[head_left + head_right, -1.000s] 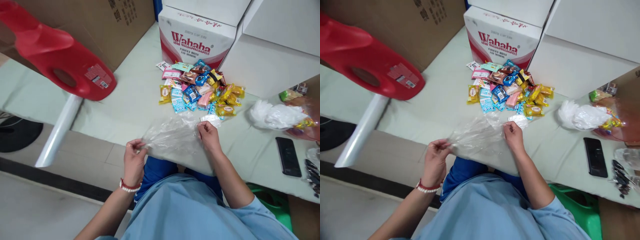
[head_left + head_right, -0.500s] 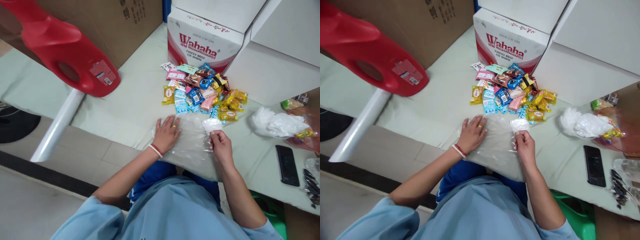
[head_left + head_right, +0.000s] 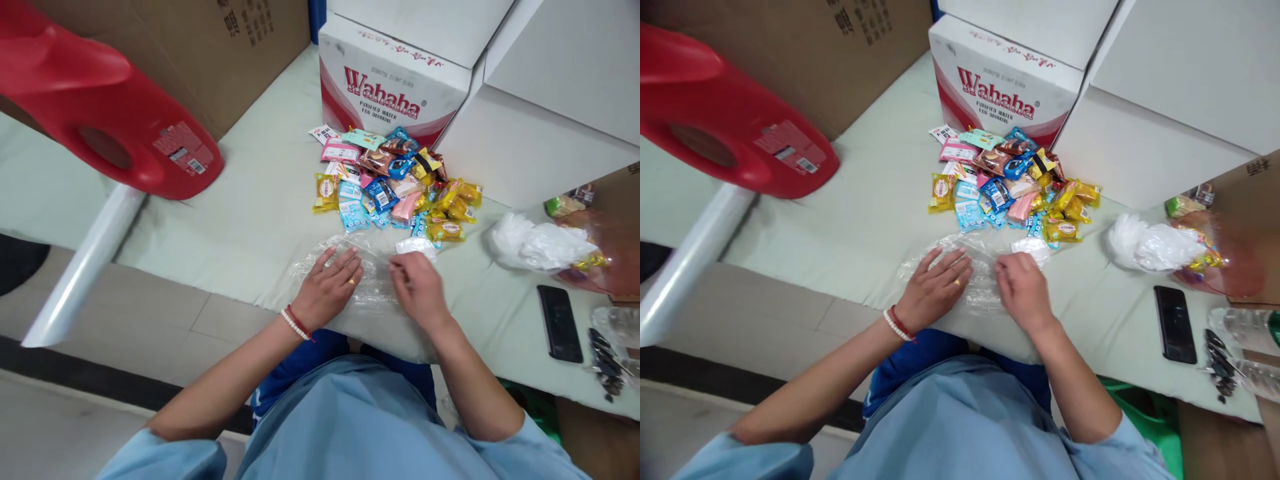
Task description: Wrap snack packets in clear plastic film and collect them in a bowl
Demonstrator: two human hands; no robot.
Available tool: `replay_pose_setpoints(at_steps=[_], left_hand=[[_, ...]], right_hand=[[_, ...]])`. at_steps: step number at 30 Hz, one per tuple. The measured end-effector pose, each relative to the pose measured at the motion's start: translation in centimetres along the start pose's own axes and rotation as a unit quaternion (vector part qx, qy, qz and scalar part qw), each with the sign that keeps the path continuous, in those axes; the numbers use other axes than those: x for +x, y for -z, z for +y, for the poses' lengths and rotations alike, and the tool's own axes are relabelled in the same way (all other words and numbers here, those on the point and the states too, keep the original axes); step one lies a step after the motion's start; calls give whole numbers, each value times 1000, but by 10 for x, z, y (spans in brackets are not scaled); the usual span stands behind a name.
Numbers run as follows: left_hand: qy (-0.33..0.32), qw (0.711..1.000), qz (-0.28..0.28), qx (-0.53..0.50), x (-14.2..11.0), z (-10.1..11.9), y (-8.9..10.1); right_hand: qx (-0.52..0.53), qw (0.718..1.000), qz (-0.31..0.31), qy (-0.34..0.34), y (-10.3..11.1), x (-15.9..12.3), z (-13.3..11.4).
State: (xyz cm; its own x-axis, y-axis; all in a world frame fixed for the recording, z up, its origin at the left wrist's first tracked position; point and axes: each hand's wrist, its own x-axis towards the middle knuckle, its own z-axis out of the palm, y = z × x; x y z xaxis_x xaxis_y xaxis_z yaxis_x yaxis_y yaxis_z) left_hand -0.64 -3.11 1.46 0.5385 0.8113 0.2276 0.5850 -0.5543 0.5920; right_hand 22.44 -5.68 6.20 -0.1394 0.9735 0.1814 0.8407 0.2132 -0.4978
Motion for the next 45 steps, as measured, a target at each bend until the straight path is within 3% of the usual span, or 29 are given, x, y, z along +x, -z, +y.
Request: replay_pose_setpoints(at_steps=[2,4,6,10,13,16,19,22,24,26,30,33,38,42,45], left_hand=[[28,999,-20,21,8,-8,0],[93,992,-11,84,10,-17,0],[137,980,-15,142,6,-21,0],[153,971,-40,178,-4,-14,-3],[155,971,-36,178,-7,-7,-6],[157,971,-26,176,-8,-5,-8],[154,972,-23,173,-9,-7,-8],[151,974,-20,170,-9,-8,-8],[154,974,-16,167,-9,-7,-8],[158,974,-14,162,-9,-4,-9],[163,977,-1,134,-9,1,-9],[163,981,10,108,-13,-4,-1],[156,980,17,122,-24,-25,12],[135,982,21,132,-27,-33,12],[135,981,23,137,-27,-32,11]], right_hand=[[-41,990,-133,21,-14,17,-3],[-67,977,-201,3,-18,35,0],[-76,982,-171,-26,-13,57,4],[-140,986,-20,-89,-9,116,9],[-196,973,-8,-122,-26,156,12],[-211,970,-22,-120,-36,171,19],[-151,981,4,-119,-19,162,29],[-73,987,111,-88,13,135,28],[-31,987,148,-55,26,108,17],[2,996,82,-18,23,78,2],[-23,993,-114,-2,-13,28,-13],[-70,983,-164,-36,-31,9,-2],[-68,977,-191,-62,-22,2,16],[23,975,-220,-1,1,23,20],[15,994,-108,7,18,61,27]])
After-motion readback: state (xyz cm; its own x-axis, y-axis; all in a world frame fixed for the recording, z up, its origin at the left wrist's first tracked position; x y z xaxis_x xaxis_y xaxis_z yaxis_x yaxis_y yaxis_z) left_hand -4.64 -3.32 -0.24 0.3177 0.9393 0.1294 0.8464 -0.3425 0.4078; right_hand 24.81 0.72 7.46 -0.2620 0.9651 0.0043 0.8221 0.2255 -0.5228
